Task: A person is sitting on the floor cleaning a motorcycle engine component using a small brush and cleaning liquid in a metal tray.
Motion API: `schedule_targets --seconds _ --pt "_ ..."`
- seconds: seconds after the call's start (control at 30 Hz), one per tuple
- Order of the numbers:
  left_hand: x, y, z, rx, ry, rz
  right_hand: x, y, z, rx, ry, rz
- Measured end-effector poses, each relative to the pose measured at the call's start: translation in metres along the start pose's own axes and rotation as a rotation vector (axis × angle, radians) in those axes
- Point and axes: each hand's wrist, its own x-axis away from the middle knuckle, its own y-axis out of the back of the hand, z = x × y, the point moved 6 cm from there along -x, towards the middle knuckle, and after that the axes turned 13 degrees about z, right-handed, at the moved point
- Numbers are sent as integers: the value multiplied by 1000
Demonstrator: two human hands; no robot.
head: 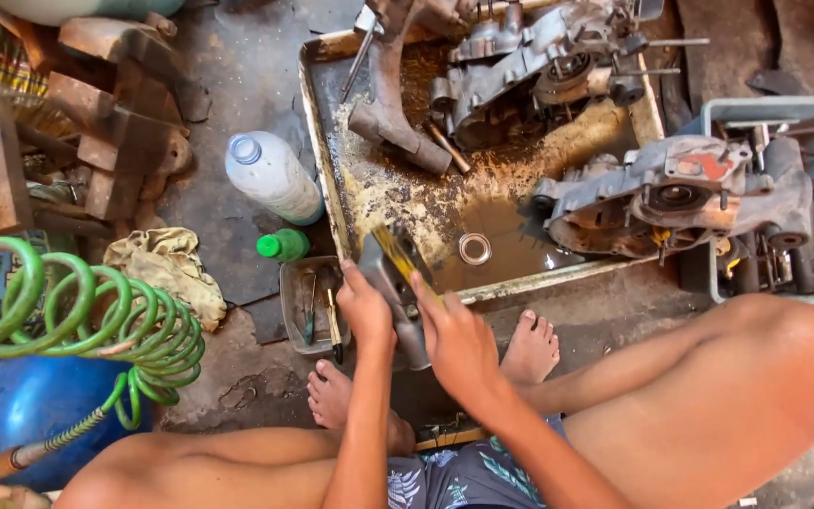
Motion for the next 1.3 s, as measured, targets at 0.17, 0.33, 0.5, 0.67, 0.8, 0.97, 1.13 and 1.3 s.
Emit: schedule_targets --seconds 0.17,0.33,0.5,0.67,0.8,0.97,1.13,1.3 --pt "-32 22 6 81 -58 -48 33 -5 4 -42 -30 142" --pt "-21 12 23 112 -4 -4 4 -2 -6 -195 -43 196" --pt "-39 29 4 287 31 75 26 11 5 -251 -19 201" --pt "-40 35 -5 411 0 9 26 9 -26 -465 -87 176" --pt "-41 41 -16 373 -2 6 31 26 -22 -564 -221 365" --pt "-46 31 -5 473 -47 77 36 27 -20 -456 -194 364" --pt "-48 37 -12 471 -35 55 42 15 -5 -387 -75 289" --pt "-18 29 -30 482 -127 -176 21 31 0 -369 -136 344"
